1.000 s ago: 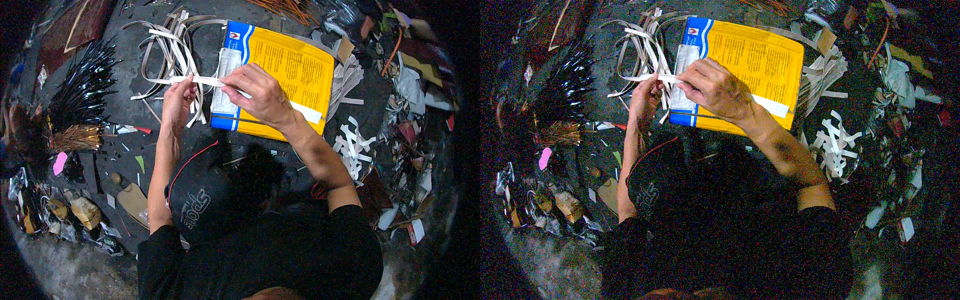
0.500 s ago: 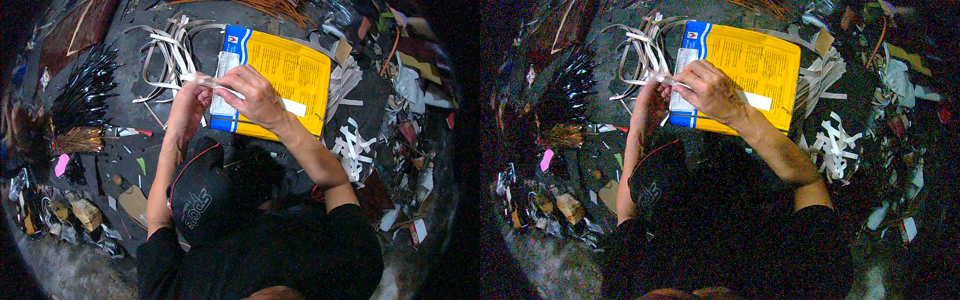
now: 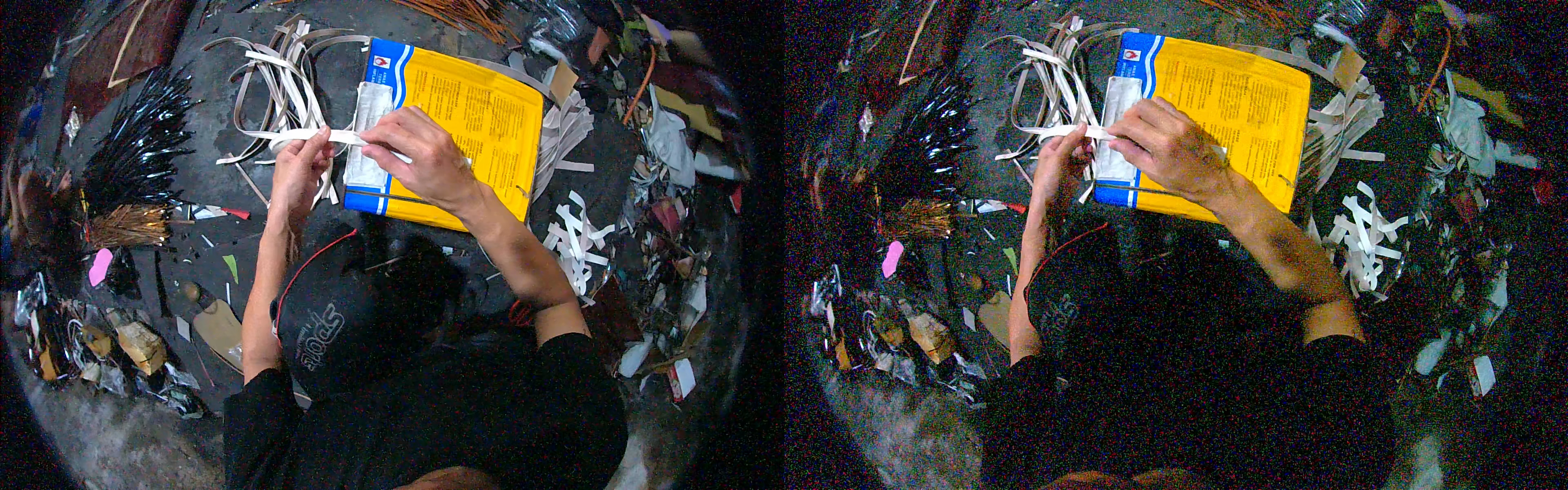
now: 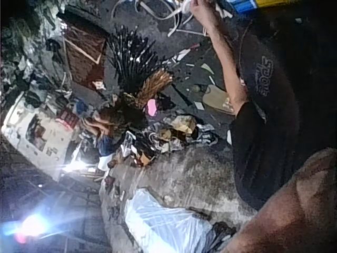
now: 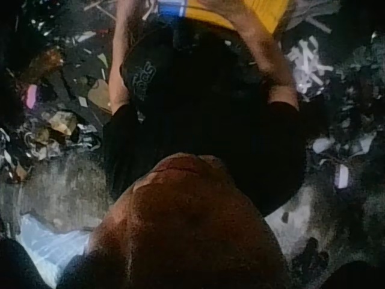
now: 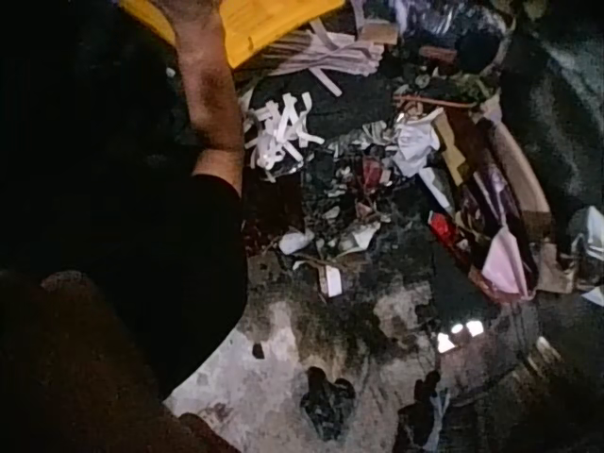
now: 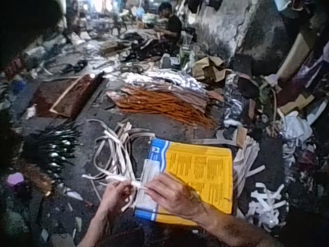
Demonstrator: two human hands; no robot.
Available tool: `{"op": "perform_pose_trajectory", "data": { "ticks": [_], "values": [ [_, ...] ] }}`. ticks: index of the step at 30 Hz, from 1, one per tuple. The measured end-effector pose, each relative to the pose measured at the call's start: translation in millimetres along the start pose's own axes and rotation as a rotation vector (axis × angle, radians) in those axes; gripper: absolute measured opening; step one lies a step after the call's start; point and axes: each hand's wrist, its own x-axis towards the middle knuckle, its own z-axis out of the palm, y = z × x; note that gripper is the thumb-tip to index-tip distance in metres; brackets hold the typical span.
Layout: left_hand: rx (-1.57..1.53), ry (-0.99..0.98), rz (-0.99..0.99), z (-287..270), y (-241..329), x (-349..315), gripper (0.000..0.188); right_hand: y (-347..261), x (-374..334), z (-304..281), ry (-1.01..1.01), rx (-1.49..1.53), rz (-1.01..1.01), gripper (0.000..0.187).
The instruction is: The person is cutting a roll of white tape into small strips using a yellow box as a guide. They repeatedly pull the tape across the box and tear it off, creating a pile of strips.
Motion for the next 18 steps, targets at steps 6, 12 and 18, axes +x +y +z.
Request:
{"op": "perform_pose_trajectory", "data": {
  "ticks": [6,12,18],
  "values": [
    [-0.001,0.026,-0.009,-20.5,-9.7,15.7,0.026,-1.0,2.9,-1.5,-0.006,-0.043,-0.042,0.014],
    [-0.025,0.021,0.005,-30.9,-12.2,20.0,0.027,2.3,1.5,-2.3,-0.004,-0.051,-0.048,0.014],
    [-0.083,0.056,0.014,-46.3,-15.4,25.8,0.027,1.1,5.2,1.1,-0.029,0.009,-0.019,0.013]
  ]
}}
